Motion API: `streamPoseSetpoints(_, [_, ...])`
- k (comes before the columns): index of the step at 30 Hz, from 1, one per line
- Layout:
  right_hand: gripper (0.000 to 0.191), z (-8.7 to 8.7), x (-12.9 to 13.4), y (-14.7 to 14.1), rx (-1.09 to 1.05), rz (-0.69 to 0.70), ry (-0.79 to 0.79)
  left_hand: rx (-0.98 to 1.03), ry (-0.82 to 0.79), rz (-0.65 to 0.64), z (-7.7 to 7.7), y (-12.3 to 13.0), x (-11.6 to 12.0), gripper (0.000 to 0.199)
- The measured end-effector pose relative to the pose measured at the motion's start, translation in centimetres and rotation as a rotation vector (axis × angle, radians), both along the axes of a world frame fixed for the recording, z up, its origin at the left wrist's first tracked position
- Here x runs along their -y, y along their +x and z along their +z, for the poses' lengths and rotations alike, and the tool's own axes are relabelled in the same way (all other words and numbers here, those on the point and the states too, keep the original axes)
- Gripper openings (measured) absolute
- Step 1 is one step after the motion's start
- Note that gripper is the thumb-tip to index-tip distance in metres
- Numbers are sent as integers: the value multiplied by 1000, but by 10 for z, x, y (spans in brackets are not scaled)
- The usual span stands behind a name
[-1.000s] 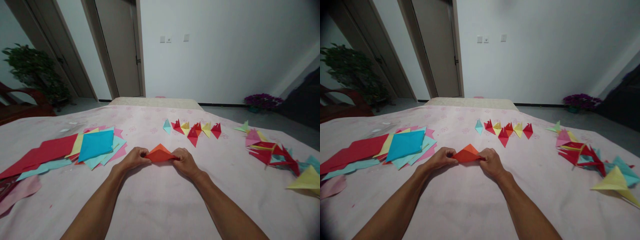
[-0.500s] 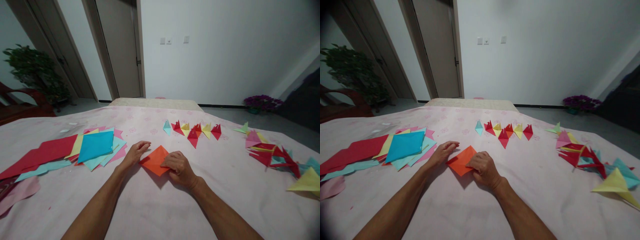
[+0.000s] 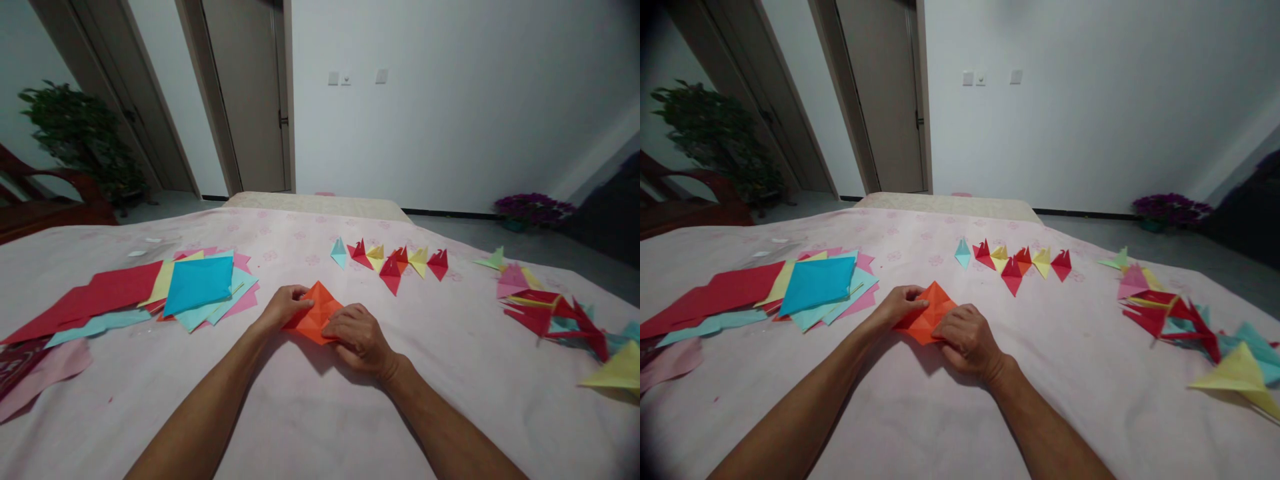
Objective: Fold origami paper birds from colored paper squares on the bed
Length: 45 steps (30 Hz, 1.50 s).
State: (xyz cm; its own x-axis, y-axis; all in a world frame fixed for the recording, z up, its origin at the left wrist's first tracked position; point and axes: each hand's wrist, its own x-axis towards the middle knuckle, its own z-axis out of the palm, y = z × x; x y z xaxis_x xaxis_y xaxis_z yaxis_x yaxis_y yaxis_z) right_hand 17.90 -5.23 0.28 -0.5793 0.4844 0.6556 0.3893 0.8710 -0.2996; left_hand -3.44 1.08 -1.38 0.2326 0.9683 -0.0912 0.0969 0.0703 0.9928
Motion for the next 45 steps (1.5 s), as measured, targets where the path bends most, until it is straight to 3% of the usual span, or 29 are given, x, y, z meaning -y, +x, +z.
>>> streamPoseSetpoints(4, [17, 3, 3, -4, -88, -55, -1, 89, -7, -47, 15, -2, 2, 31])
streamPoseSetpoints(8, [16, -3, -1, -8, -236, -204, -37, 62, 37, -139, 27, -6, 4, 32])
streamPoseSetpoints(13, [9, -7, -7, -9, -292, -327, -94, -9, 73, -237, 26, -8, 6, 32])
streamPoseSetpoints(21, [12, 7, -6, -9, -313, -382, -88, -62, 100, -393, 28, -2, 14, 41])
streamPoseSetpoints(29, [9, 7, -14, -6, -308, -311, -162, -63, 112, -460, 34, 3, 20, 36])
streamPoseSetpoints(31, [5, 6, -16, -5, -380, -293, -211, -56, 104, -436, 35, 1, 17, 38])
streamPoseSetpoints(33, [1, 5, -19, -3, -508, -312, -266, -49, 140, -315, 35, -1, 14, 42])
streamPoseSetpoints(37, [13, 4, -25, 2, -844, -445, -389, 131, 247, 314, 27, 0, 8, 53])
streamPoseSetpoints(38, [17, 3, -27, 4, -921, -473, -421, 195, 243, 450, 23, 3, 8, 56])
streamPoseSetpoints(39, [20, 2, -28, 5, -986, -495, -450, 225, 233, 505, 18, 7, 9, 56])
streamPoseSetpoints(45, [26, 0, -28, 4, -1060, -551, -481, 199, 266, 312, -1, 40, 33, 57])
